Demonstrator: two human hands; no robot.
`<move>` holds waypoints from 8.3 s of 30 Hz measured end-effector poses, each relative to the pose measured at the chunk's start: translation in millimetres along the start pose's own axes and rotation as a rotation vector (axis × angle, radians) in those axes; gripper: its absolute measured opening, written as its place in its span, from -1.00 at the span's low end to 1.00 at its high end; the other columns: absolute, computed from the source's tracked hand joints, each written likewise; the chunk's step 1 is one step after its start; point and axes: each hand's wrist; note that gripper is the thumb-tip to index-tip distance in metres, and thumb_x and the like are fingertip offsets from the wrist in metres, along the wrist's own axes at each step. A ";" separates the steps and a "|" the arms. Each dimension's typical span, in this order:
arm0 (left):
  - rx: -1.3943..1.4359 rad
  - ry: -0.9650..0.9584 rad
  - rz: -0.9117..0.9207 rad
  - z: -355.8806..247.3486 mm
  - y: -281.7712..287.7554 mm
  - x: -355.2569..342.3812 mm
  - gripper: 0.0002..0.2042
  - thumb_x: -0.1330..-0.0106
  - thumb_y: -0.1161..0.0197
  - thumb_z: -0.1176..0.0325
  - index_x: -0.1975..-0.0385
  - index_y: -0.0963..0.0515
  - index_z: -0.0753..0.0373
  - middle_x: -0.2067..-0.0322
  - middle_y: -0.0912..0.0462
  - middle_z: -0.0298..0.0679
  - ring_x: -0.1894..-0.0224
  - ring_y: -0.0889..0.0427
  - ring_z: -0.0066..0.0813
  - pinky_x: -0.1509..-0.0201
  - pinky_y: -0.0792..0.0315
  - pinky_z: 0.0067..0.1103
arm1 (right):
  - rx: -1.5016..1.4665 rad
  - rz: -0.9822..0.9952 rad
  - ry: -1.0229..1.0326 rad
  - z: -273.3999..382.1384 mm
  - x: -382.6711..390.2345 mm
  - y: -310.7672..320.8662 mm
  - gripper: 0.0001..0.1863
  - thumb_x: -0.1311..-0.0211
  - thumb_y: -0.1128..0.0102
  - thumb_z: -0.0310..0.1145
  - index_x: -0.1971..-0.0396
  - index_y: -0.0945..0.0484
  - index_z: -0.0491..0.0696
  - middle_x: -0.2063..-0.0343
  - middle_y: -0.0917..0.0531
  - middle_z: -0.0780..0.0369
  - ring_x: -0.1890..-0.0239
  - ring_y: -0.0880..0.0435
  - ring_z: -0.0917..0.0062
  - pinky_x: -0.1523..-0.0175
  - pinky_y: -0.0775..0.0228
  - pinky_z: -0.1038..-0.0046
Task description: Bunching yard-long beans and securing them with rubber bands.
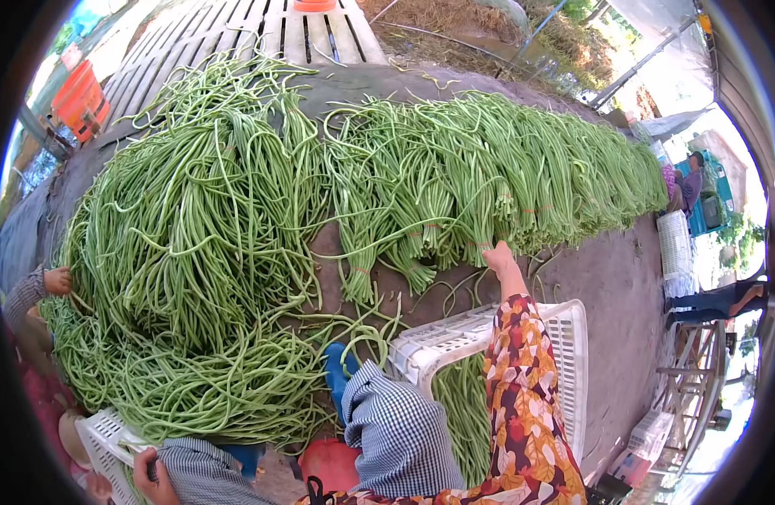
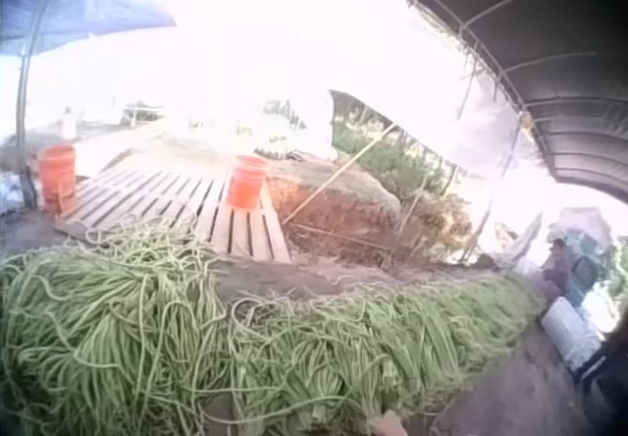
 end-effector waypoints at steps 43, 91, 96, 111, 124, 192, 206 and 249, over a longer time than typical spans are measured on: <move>0.070 -0.100 -0.103 -40.7 -7.9 -0.2 -0.82 -0.01 -0.23 0.57 0.34 -0.51 0.33 0.36 -0.57 -0.11 0.25 -0.57 -0.15 0.11 -0.41 -0.42 | 1.277 -0.275 0.647 282.4 347.6 281.1 -0.47 0.24 -0.44 -0.27 0.17 -0.51 -0.13 0.22 -0.64 0.12 0.07 -0.59 0.28 -0.02 -0.43 0.31; 1.686 -0.161 0.574 -121.5 -12.4 5.8 -0.44 -0.22 -0.17 -0.17 0.11 -0.44 0.27 0.33 -0.57 -0.27 0.28 -0.60 -0.46 0.15 -0.51 -0.54 | -0.479 0.289 1.682 195.7 611.2 -10.6 -0.84 -0.09 -0.27 -0.53 0.28 -0.61 -0.11 0.46 -0.66 0.32 0.45 -0.60 0.69 0.40 -0.44 0.65; 1.662 -0.027 0.324 -112.9 -33.7 -1.7 -0.52 -0.28 -0.11 -0.14 0.18 -0.44 0.22 0.37 -0.55 -0.34 0.34 -0.54 -0.59 0.26 -0.48 -0.62 | -0.316 0.331 1.705 186.2 615.2 -67.7 -0.79 0.00 -0.37 -0.41 0.35 -0.56 -0.11 0.46 -0.62 0.25 0.43 -0.62 0.53 0.36 -0.44 0.55; 1.794 0.253 0.092 -96.7 -38.7 -24.1 -0.58 -0.22 -0.27 -0.03 0.21 -0.40 0.20 0.41 -0.50 -0.37 0.42 -0.52 -0.61 0.38 -0.49 -0.60 | -0.241 0.146 1.716 214.8 628.2 -129.4 -0.76 -0.19 -0.12 -0.40 0.20 -0.32 -0.14 0.67 -0.53 0.15 0.69 -0.52 0.30 0.56 -0.31 0.32; 1.681 0.130 0.181 -109.9 -58.7 -14.6 -0.57 -0.31 -0.10 -0.11 0.18 -0.41 0.17 0.45 -0.52 -0.40 0.42 -0.51 -0.63 0.35 -0.46 -0.64 | -0.299 0.337 1.453 176.8 626.7 -103.1 -0.77 -0.23 -0.09 -0.42 0.21 -0.32 -0.20 0.65 -0.52 0.11 0.63 -0.52 0.20 0.51 -0.34 0.39; 1.777 -0.012 0.287 -98.3 -26.3 -31.6 -0.57 -0.16 -0.11 0.33 -0.04 -0.35 0.33 0.13 -0.52 -0.12 0.05 -0.56 -0.25 0.01 -0.52 -0.30 | -0.918 0.824 0.843 100.8 568.6 -106.5 -0.87 -0.34 -0.04 -0.34 0.30 -0.43 -0.09 0.70 -0.47 0.35 0.73 -0.41 0.63 0.60 -0.24 0.53; 1.716 -0.101 0.568 -118.0 -31.9 -19.5 -0.49 -0.09 -0.11 0.31 -0.08 -0.33 0.36 0.01 -0.51 0.02 0.04 -0.58 -0.24 -0.06 -0.50 -0.42 | -0.451 0.315 1.326 183.1 598.9 -114.9 -0.85 -0.05 -0.27 -0.42 0.46 -0.53 -0.17 0.54 -0.56 0.32 0.44 -0.54 0.70 0.34 -0.37 0.58; 1.760 0.059 0.469 -92.8 -47.3 -35.1 -0.53 -0.29 0.05 0.22 -0.08 -0.35 0.47 0.00 -0.51 0.05 0.02 -0.56 -0.12 -0.12 -0.45 -0.29 | -0.629 0.354 1.314 170.7 592.0 -130.9 -0.81 -0.06 -0.33 -0.39 0.33 -0.65 -0.14 0.55 -0.56 0.23 0.59 -0.49 0.51 0.40 -0.33 0.46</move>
Point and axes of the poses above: each hand's wrist, its own x-axis away from the middle knuckle, its own y-axis out of the back of the hand, z = x × y
